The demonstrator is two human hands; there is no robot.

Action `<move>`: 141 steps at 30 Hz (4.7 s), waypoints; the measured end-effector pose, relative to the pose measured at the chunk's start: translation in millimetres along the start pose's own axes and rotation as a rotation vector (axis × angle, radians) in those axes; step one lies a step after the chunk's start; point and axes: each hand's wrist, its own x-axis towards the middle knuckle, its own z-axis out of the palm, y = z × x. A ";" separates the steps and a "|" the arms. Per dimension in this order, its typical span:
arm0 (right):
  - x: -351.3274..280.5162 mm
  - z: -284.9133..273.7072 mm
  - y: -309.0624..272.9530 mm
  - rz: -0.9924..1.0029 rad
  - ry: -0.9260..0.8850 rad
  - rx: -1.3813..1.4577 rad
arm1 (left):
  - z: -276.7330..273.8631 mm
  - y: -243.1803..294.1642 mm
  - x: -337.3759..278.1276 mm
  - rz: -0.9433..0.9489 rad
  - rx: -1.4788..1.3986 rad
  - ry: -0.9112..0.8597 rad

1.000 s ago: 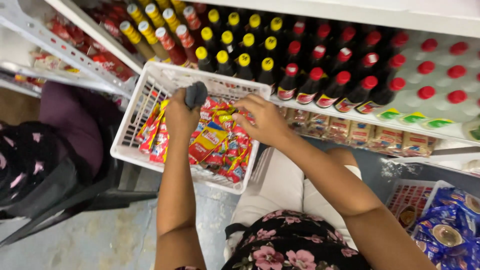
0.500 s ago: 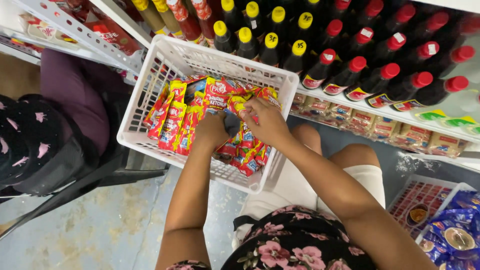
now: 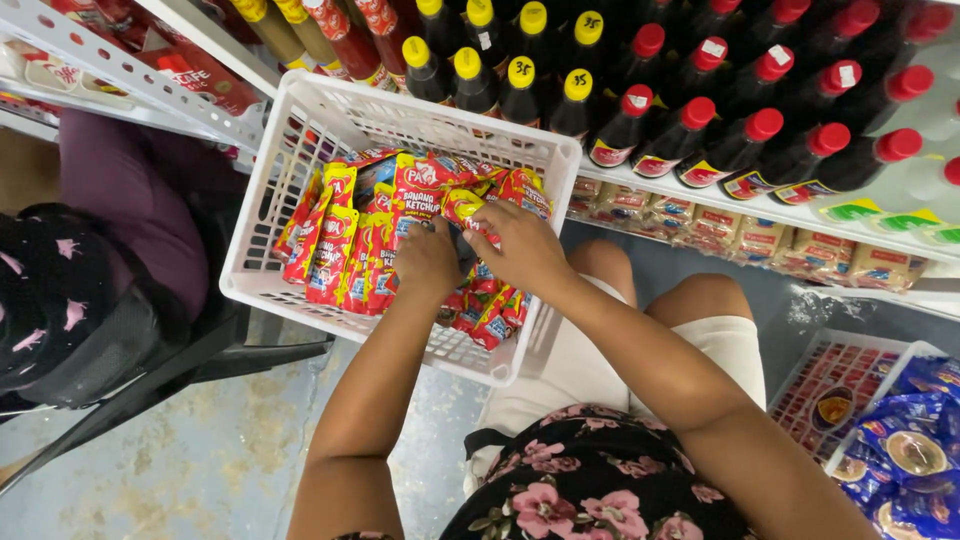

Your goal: Wiping condiment pouches with a cleaning cloth and organizing them on the shelf.

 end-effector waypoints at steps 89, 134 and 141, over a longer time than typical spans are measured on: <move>-99.4 -88.6 -21.7 0.432 0.173 1.462 | -51.1 100.3 -180.8 0.855 -0.814 0.941; -127.3 -246.3 -38.7 -0.264 0.684 1.400 | -65.0 137.4 -170.2 1.128 -0.953 0.371; -100.3 -263.4 -36.3 -0.284 1.249 0.420 | -168.6 154.5 -234.1 1.516 -0.981 0.471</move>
